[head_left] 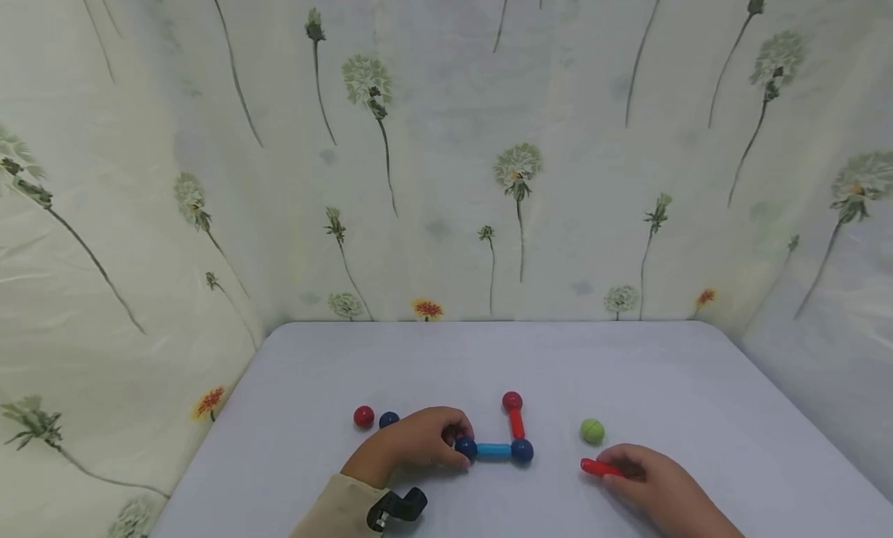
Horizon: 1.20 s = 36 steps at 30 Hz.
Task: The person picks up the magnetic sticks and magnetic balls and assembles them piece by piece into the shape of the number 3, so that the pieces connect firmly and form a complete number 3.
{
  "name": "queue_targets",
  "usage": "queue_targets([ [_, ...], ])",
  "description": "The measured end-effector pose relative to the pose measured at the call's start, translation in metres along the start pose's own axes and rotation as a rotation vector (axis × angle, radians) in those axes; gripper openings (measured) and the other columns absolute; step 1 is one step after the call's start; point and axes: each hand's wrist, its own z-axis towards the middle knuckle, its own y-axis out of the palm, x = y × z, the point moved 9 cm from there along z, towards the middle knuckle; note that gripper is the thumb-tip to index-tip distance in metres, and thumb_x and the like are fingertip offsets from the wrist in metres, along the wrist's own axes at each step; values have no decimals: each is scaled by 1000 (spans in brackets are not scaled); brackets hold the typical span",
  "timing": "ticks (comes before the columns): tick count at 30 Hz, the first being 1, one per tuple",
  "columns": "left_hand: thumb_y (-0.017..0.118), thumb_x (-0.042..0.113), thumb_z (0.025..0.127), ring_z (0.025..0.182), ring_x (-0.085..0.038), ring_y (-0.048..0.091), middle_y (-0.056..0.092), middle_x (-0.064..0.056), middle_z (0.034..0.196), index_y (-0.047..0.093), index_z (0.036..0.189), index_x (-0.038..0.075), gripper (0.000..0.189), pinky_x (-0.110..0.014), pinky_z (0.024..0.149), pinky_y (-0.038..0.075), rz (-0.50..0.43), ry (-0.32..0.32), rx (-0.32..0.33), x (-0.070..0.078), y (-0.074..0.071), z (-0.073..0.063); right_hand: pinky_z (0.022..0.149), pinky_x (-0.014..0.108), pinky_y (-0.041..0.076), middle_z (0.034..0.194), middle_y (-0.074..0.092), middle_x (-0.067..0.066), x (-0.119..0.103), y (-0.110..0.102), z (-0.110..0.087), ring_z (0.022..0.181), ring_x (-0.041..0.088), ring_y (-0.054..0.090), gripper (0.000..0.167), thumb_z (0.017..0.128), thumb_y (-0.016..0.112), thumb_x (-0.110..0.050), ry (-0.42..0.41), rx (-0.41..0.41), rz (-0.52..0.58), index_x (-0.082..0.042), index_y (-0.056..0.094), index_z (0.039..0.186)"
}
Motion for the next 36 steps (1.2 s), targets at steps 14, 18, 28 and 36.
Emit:
queue_targets([
  [14, 89, 24, 84, 87, -10, 55, 62, 7, 91, 69, 104, 30, 28, -27, 77, 48, -7, 31, 3, -2, 0, 1, 82, 33, 55, 114, 73, -1, -9, 6, -3, 104, 19, 61, 43, 91, 81, -41, 49, 15, 153, -16, 70, 125],
  [18, 89, 25, 84, 88, -11, 56, 62, 7, 91, 70, 104, 30, 28, -28, 77, 48, -2, 33, 2, -3, 0, 1, 81, 31, 54, 118, 73, 0, -7, 2, -5, 107, 20, 60, 46, 92, 78, -44, 41, 9, 181, -15, 69, 126],
  [28, 89, 25, 84, 88, -11, 56, 62, 7, 92, 70, 105, 30, 29, -29, 78, 49, 13, 28, 6, -4, 1, 3, 85, 28, 53, 126, 70, 4, -7, -6, -2, 109, 19, 61, 51, 96, 74, -45, 3, -25, 291, -12, 64, 133],
  [36, 89, 26, 84, 90, -13, 57, 64, 7, 93, 70, 105, 30, 28, -31, 80, 49, -7, 9, 6, -5, 1, 2, 90, 26, 55, 131, 67, 8, -15, -12, 9, 110, 14, 63, 42, 99, 72, -22, -31, -33, 463, -2, 61, 135],
])
